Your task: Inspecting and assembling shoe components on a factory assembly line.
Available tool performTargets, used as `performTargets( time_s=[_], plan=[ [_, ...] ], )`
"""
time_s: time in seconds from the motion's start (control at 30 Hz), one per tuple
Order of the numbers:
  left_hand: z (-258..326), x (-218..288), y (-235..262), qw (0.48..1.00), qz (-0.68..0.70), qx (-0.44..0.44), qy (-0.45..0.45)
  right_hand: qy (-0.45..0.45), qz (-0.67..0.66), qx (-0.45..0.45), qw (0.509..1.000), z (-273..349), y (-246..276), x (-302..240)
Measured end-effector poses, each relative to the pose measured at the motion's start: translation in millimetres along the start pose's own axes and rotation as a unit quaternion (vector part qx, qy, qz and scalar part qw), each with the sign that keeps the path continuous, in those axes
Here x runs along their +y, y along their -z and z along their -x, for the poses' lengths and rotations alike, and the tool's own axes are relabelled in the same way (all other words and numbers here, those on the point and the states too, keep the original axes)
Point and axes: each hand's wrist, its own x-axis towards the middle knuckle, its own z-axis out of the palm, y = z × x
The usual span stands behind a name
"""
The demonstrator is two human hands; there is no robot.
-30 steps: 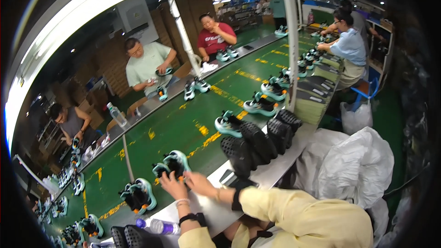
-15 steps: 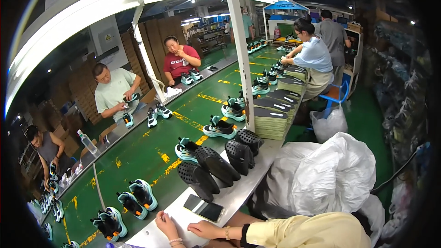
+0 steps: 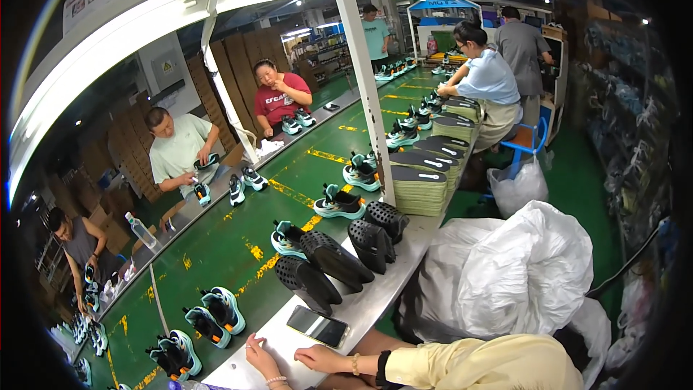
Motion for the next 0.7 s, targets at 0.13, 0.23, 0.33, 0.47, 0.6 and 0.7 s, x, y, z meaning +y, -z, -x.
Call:
performTargets(
  time_s=[0.13, 0.23, 0.33, 0.47, 0.6, 0.7],
  plan=[
    [1.1, 3.4, 0.4, 1.0, 0.011, -0.008, 0.008, 0.045, -0.001, 0.028, 0.999, 0.1, -2.6, 6.7],
    [0.9, 2.0, -0.9, 1.0, 0.015, 0.003, 0.023, 0.057, -0.001, 0.031, 0.998, -1.3, -4.0, 12.0],
    [0.0, 3.5, -3.3, 0.999, 0.032, 0.022, 0.025, 0.032, 0.007, 0.015, 0.999, -1.5, 2.6, 3.7],
    [0.8, 4.2, -0.5, 0.994, 0.073, 0.07, 0.047, 0.024, 0.005, 0.007, 1.0, -1.2, 0.8, 3.4],
    [3.2, 12.7, -1.2, 0.987, 0.105, 0.082, 0.085, 0.037, 0.019, 0.007, 0.999, -2.3, 3.0, 6.2],
    [15.5, 48.4, 0.8, 0.969, 0.151, 0.02, 0.196, 0.024, 0.02, 0.007, 0.999, -1.0, 5.7, 5.6]
  ],
)
